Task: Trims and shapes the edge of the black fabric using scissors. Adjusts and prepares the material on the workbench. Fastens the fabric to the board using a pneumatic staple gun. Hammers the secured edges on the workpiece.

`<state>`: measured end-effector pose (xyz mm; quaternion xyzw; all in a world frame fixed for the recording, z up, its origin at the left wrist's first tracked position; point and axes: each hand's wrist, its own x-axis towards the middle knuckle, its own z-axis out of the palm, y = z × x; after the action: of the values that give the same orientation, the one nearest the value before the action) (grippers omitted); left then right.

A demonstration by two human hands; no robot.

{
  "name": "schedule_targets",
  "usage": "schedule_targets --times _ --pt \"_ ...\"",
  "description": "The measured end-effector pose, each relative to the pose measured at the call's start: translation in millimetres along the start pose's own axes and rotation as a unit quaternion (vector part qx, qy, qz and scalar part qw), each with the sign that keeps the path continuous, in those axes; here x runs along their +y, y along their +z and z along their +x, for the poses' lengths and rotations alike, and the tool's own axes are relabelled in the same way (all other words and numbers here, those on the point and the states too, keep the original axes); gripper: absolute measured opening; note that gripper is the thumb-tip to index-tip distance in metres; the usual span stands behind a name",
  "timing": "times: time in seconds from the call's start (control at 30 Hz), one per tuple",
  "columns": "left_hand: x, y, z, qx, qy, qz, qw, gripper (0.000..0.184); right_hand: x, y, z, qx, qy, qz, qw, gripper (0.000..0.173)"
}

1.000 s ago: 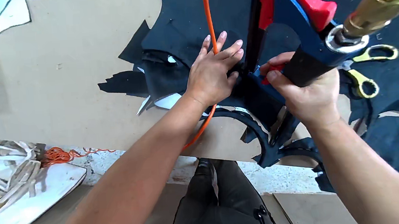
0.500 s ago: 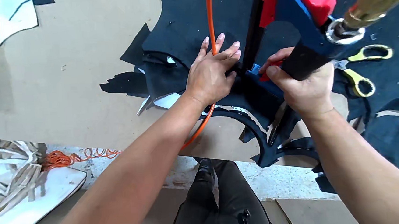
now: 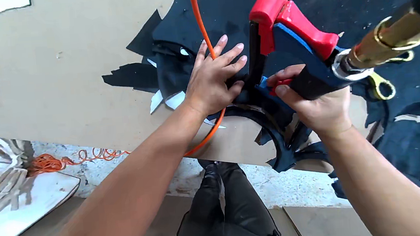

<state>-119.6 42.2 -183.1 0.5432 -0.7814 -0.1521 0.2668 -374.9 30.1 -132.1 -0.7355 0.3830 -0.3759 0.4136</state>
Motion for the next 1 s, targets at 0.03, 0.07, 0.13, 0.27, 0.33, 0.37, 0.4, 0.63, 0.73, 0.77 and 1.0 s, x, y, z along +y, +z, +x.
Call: schedule_targets --times 0.03,0.07,0.13,0.27,0.33,0.37,0.4,0.63,0.73,0.77,1.0 --pt "-0.6 -0.1 -0.1 -0.003 0.002 -0.002 1.000 0.039 -0.6 0.0 -1.3 0.007 -0.005 0.014 1.000 0.025" --pt "-1.6 -0.8 0.8 -0.008 0.001 0.003 1.000 0.039 -0.5 1.1 -1.4 0.015 -0.009 0.036 0.999 0.026" --pt "-1.8 -2.2 1.9 -0.034 -0.010 0.020 0.999 0.042 -0.3 4.7 -3.5 0.034 -0.008 0.084 0.996 0.025" --pt "-3.0 -1.3 2.5 -0.032 -0.004 0.026 0.999 0.042 1.1 8.6 -7.0 0.054 -0.024 0.104 0.993 0.025" --pt "-2.5 -0.8 1.5 -0.032 -0.004 0.027 0.999 0.042 -0.1 10.3 -7.7 0.067 -0.024 0.098 0.993 0.025" --pt "-2.1 -0.7 1.8 -0.032 -0.003 0.029 0.999 0.042 -0.5 10.6 -7.4 0.071 -0.026 0.091 0.993 0.024" --pt "-1.7 -1.4 2.3 -0.036 -0.005 0.030 0.999 0.042 -0.3 11.1 -6.2 0.072 -0.028 0.085 0.993 0.024" --pt "3.3 -2.5 3.1 -0.043 -0.019 0.029 0.998 0.042 1.5 12.7 3.0 0.063 -0.023 0.068 0.995 0.022" --pt "4.5 -1.4 4.4 -0.035 -0.020 0.025 0.999 0.041 4.7 16.7 -0.9 0.068 -0.020 0.098 0.993 0.022" --pt "4.8 -1.6 4.3 -0.036 -0.023 0.023 0.999 0.041 4.9 17.2 -1.2 0.066 -0.018 0.098 0.993 0.021" --pt "1.8 -0.8 2.6 -0.037 -0.001 0.022 0.999 0.044 6.8 13.2 -3.8 0.066 -0.019 0.104 0.992 0.020"
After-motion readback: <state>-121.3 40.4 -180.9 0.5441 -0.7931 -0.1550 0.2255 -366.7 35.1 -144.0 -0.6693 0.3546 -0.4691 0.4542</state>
